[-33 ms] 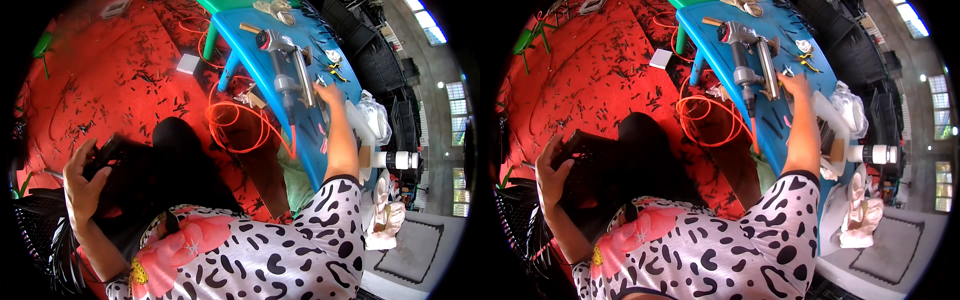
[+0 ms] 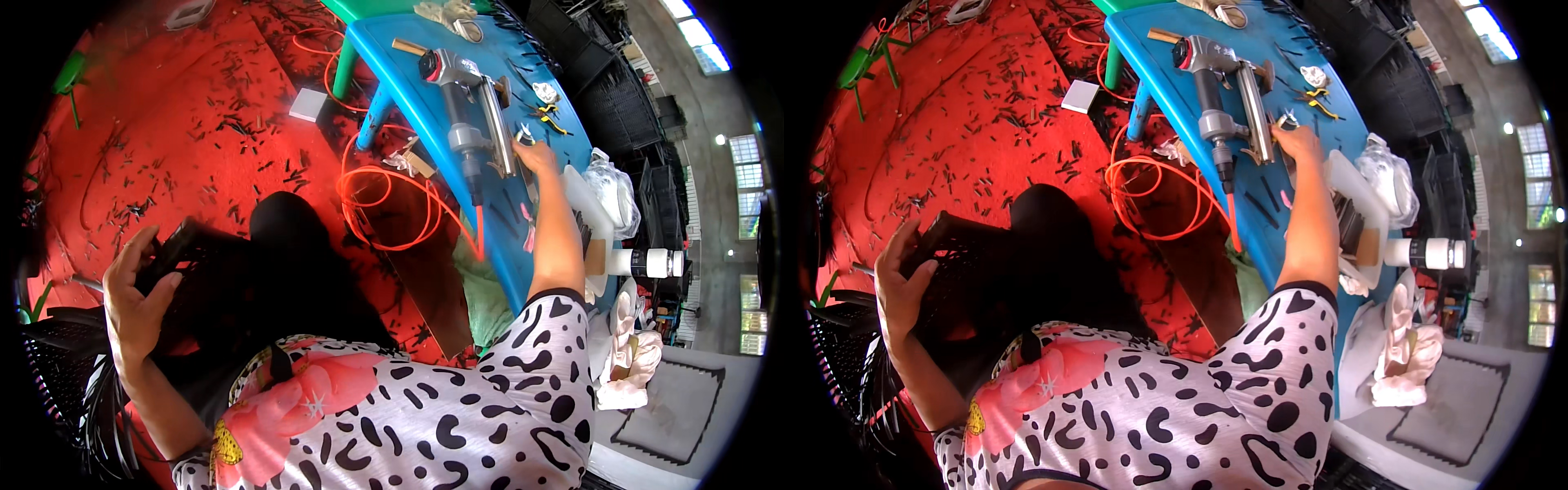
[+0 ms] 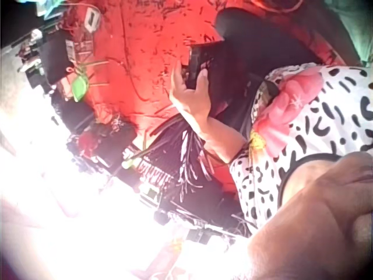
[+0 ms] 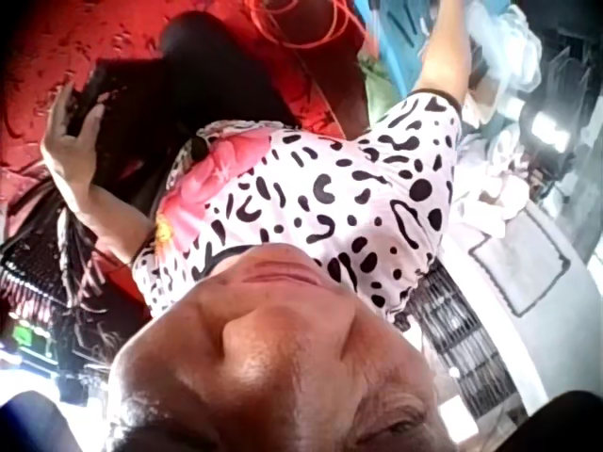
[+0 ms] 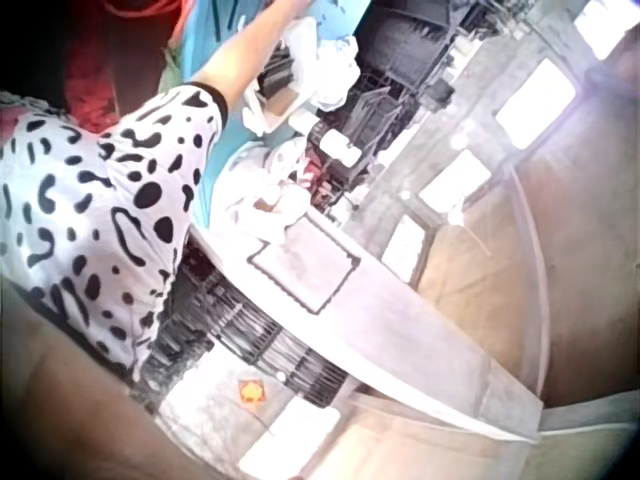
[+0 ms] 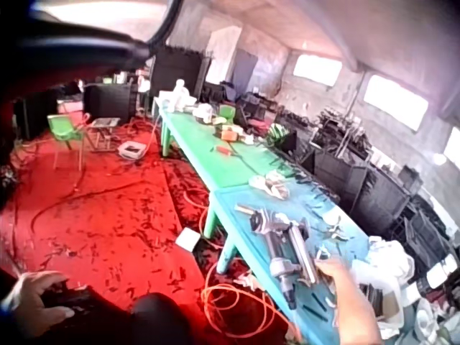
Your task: The person assembles a black wicker chair by hand and with a pneumatic nail gun, a hammer, and pliers. They wrap black plastic strips around the frame, secure the wicker material with the nail gun, hammer down staples, and trim excess material with the pliers.
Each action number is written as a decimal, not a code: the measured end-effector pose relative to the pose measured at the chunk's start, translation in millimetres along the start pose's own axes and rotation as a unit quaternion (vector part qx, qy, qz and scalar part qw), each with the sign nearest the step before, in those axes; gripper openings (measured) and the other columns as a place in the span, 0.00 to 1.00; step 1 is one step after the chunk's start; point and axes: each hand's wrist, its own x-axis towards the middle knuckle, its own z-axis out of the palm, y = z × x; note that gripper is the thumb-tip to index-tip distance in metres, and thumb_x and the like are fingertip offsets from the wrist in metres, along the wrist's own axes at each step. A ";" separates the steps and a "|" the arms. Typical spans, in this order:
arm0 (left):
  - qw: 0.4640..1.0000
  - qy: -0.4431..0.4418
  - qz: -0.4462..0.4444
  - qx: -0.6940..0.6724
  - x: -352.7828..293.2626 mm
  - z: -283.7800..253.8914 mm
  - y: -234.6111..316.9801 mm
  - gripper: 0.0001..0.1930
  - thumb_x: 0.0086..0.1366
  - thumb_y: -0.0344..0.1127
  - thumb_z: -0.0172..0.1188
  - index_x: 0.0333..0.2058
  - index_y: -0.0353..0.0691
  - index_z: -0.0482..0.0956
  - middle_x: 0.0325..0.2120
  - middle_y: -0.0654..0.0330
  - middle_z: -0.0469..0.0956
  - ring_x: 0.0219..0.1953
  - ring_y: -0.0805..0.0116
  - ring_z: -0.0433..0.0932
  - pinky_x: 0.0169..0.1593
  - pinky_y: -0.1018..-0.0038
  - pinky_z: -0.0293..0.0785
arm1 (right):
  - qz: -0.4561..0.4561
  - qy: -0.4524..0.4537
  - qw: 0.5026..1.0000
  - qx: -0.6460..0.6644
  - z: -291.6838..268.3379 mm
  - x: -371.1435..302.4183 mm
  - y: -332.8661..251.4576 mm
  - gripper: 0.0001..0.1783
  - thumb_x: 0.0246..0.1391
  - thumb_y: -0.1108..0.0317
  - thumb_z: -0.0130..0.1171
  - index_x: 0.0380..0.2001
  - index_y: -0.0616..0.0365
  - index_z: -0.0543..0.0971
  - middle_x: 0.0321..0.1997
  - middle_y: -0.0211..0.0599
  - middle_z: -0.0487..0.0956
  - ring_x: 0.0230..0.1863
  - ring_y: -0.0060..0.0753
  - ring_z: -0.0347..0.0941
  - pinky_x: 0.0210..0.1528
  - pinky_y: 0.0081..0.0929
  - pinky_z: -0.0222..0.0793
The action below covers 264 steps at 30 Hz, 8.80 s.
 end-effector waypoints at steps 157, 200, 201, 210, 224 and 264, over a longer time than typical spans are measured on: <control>0.979 0.046 0.152 0.124 -8.3 13.3 2.0 0.16 0.55 0.22 0.55 0.43 0.38 0.78 0.31 0.55 0.74 0.29 0.57 0.75 0.31 0.69 0.70 | -0.809 -0.171 0.493 0.271 21.8 -270.2 -339.3 0.13 0.52 0.64 0.60 0.38 0.61 0.80 0.33 0.28 0.77 0.35 0.23 0.74 0.39 0.21 0.70; 0.991 -0.006 0.132 0.039 -8.5 -1.2 19.1 0.16 0.54 0.17 0.52 0.43 0.30 0.78 0.42 0.47 0.77 0.42 0.56 0.79 0.45 0.72 0.74 | -0.450 -0.776 0.204 0.392 35.1 -286.4 -335.7 0.22 0.52 0.72 0.51 0.51 0.70 0.69 0.47 0.39 0.76 0.47 0.27 0.75 0.52 0.23 0.69; 0.990 -0.006 0.134 0.037 -8.1 -0.8 19.0 0.16 0.54 0.17 0.52 0.43 0.30 0.78 0.42 0.47 0.77 0.42 0.56 0.79 0.45 0.72 0.74 | -0.441 -0.788 0.189 0.386 38.5 -285.3 -335.7 0.22 0.52 0.72 0.50 0.51 0.70 0.69 0.47 0.40 0.76 0.48 0.27 0.74 0.53 0.22 0.67; 0.990 -0.010 0.139 0.040 -3.4 1.6 14.8 0.16 0.53 0.18 0.52 0.42 0.30 0.76 0.37 0.46 0.78 0.40 0.51 0.78 0.44 0.71 0.73 | -0.398 -0.752 0.257 0.459 40.3 -280.0 -320.4 0.21 0.56 0.71 0.47 0.52 0.72 0.69 0.48 0.41 0.76 0.49 0.26 0.73 0.54 0.22 0.66; 0.992 -0.047 0.114 -0.021 -2.5 1.8 7.1 0.15 0.57 0.18 0.49 0.43 0.28 0.76 0.41 0.46 0.77 0.45 0.54 0.78 0.49 0.72 0.71 | -0.454 -0.747 0.244 0.419 36.0 -278.3 -333.8 0.22 0.49 0.66 0.60 0.45 0.67 0.72 0.41 0.36 0.77 0.41 0.25 0.75 0.47 0.21 0.70; 0.995 -0.034 0.091 -0.020 -1.3 -1.7 -1.3 0.43 0.39 0.22 0.59 0.60 0.38 0.56 0.35 0.46 0.79 0.41 0.46 0.76 0.47 0.62 0.71 | -0.708 -0.034 0.438 0.553 -8.6 -346.8 -258.1 0.05 0.52 0.78 0.57 0.31 0.64 0.71 0.32 0.40 0.75 0.33 0.38 0.74 0.40 0.32 0.68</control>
